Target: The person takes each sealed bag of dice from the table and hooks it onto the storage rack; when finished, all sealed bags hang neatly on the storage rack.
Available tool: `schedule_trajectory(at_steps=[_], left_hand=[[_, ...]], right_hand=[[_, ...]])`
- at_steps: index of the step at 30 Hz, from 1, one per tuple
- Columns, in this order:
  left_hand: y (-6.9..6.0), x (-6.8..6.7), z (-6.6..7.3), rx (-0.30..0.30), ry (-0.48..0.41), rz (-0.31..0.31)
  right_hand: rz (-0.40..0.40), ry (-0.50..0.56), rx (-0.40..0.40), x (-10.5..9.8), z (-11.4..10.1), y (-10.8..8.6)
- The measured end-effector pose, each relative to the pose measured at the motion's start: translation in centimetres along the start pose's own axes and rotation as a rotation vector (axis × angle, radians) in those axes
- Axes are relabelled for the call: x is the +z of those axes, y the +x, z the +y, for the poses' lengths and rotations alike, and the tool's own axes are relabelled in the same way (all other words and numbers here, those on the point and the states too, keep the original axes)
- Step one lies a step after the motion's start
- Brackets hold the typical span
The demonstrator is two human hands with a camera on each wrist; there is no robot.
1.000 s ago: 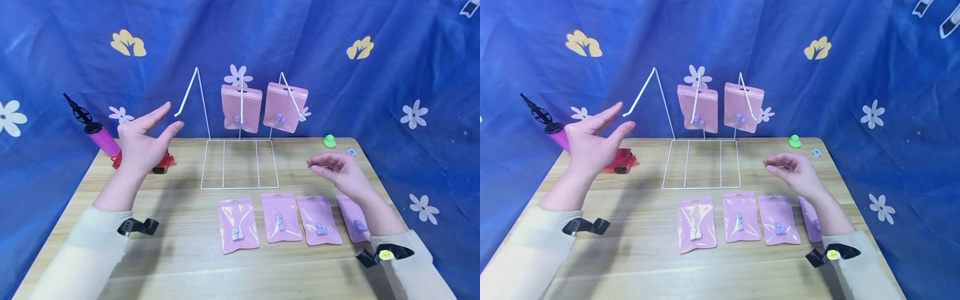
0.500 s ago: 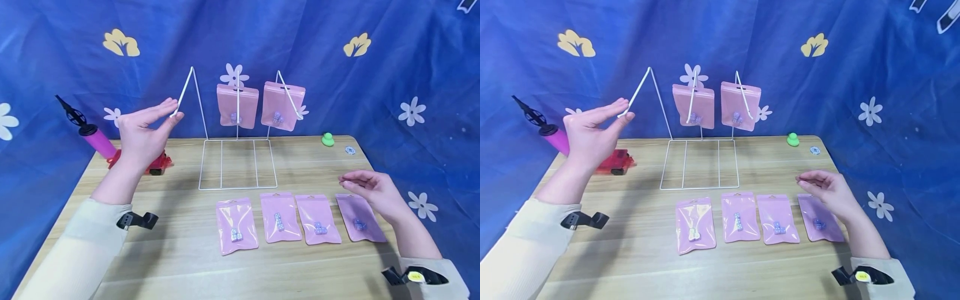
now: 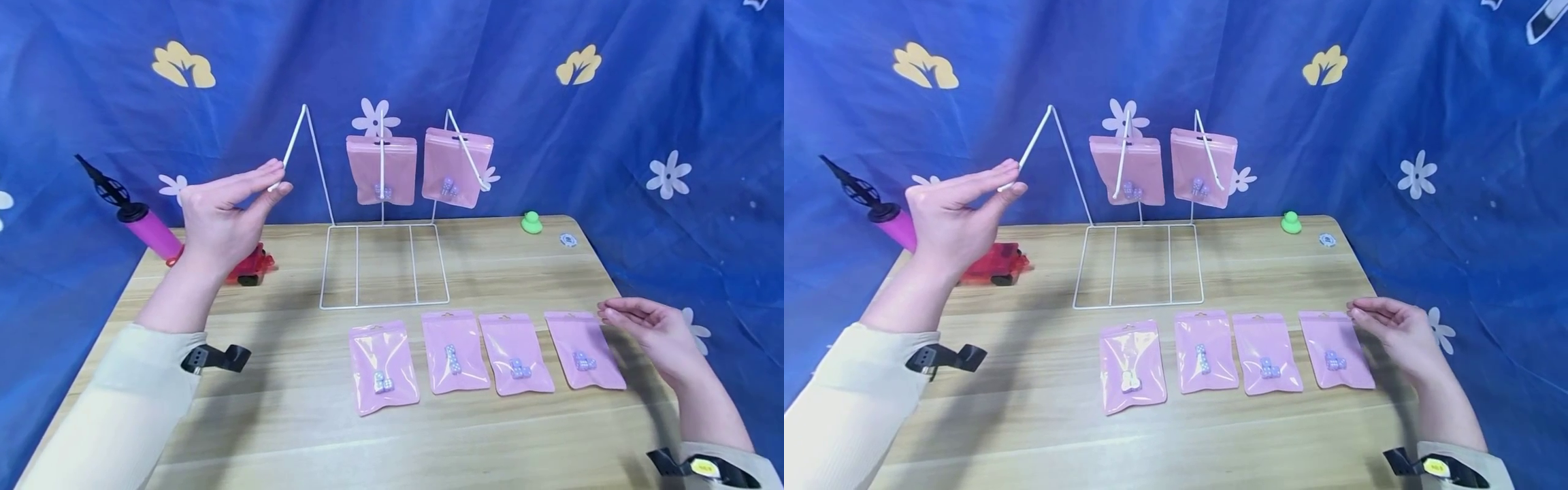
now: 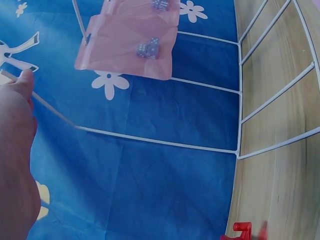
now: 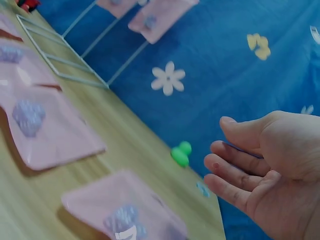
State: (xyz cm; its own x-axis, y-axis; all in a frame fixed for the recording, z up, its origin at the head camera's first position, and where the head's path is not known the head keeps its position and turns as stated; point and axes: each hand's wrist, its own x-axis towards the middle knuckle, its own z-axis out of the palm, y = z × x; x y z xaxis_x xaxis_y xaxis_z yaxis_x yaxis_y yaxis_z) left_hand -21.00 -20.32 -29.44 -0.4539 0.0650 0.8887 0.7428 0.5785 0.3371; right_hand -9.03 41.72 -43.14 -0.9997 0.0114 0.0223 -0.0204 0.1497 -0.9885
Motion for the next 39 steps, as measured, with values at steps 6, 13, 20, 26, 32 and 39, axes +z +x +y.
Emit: schedule_trajectory(at_steps=[6, 13, 20, 26, 32, 39], left_hand=[[-0.2, -0.1, -0.6, 0.002, 0.012, -0.010], [-0.3, -0.2, -0.9, 0.018, 0.026, -0.026], [-0.4, -0.3, -1.0, 0.031, 0.016, -0.033], [-0.3, -0.2, -1.2, 0.041, 0.004, -0.053], [-0.2, -0.3, -1.2, 0.053, 0.024, -0.059], [-0.3, -0.4, -1.3, 0.057, 0.009, -0.062]], right_hand=[[0.051, -0.135, 0.098, -2.0, 2.0, -0.2], [0.037, -0.413, 0.182, -2.7, 4.1, -0.2], [-0.023, -0.556, 0.331, -2.1, 4.4, -0.2], [-0.052, -0.592, 0.378, -1.7, 4.4, -0.2], [-0.067, -0.587, 0.330, -1.4, 4.3, -0.1], [-0.006, -0.474, 0.211, -0.8, 3.3, -0.8]])
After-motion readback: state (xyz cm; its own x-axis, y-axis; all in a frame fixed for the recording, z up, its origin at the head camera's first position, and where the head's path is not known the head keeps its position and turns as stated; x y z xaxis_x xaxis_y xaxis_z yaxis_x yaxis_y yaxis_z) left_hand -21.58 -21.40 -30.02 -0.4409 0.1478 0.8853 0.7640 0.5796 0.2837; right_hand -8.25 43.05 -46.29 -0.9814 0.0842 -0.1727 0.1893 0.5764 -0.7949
